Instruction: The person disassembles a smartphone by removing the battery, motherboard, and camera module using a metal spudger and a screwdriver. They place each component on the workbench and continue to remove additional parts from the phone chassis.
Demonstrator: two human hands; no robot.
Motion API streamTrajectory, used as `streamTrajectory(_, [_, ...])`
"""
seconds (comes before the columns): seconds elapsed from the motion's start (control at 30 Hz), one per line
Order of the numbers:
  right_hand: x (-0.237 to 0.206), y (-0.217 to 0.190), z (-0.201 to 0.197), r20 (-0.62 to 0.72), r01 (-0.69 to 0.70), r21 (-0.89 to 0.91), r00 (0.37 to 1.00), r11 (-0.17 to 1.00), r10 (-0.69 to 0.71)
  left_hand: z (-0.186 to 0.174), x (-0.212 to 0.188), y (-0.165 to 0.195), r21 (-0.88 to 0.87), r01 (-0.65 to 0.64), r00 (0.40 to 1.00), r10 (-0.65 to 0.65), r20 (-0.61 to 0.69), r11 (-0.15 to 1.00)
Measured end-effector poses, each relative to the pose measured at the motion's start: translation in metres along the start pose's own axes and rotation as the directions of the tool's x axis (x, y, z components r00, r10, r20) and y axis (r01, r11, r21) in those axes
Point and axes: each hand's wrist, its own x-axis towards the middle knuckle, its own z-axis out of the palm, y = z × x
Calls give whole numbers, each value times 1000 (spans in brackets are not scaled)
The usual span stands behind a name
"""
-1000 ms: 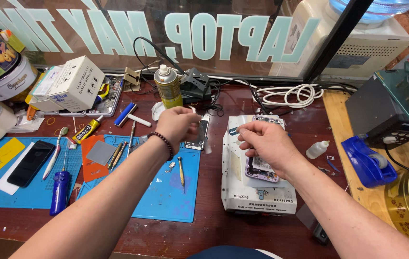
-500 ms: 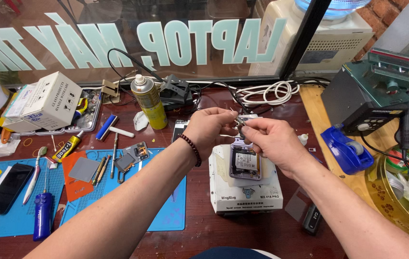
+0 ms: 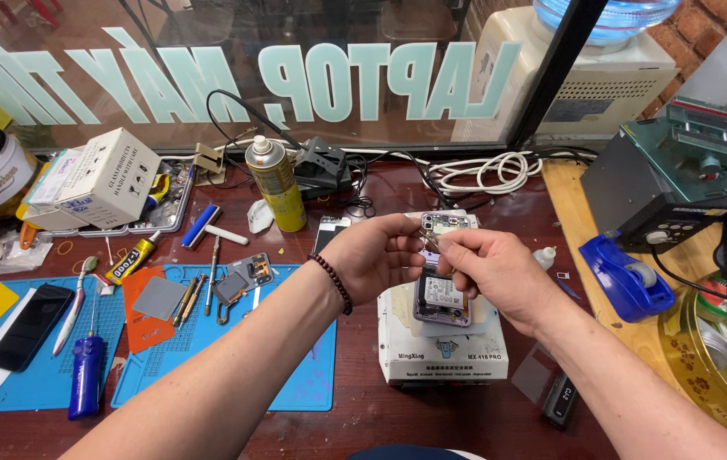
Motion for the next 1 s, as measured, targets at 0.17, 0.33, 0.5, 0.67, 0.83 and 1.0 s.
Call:
streamTrajectory(0.17, [-3,-10,7,-25,-67,-2,997,998,67,-4,-5,-1,22,3,1000,-3,-7,1000])
streamTrajectory(0.33, [-4,-5,8,22,23,-3,999,1000,-23,-1,-7,-2,61,-19,1000,19,5,998])
streamTrajectory(0.5, [-5,-7,8,-61,25,-116,998,993,-32,10,-9,-2,73,-7,1000,6,2,997])
streamTrajectory(0.67, [-12,-12,7,-70,-24,-160,997,987,13,12,-11,-4,183,-36,999,31,29,982])
streamTrajectory(0.83, [-14,-12,7,-94,-21,-199,996,980,2,16,-1,-14,374,-185,976,215,-41,909])
streamTrajectory(1.0, [-11,-7,2,-100,25,-207,994,978,-46,18,6,-16,439,-235,957,286,-53,867])
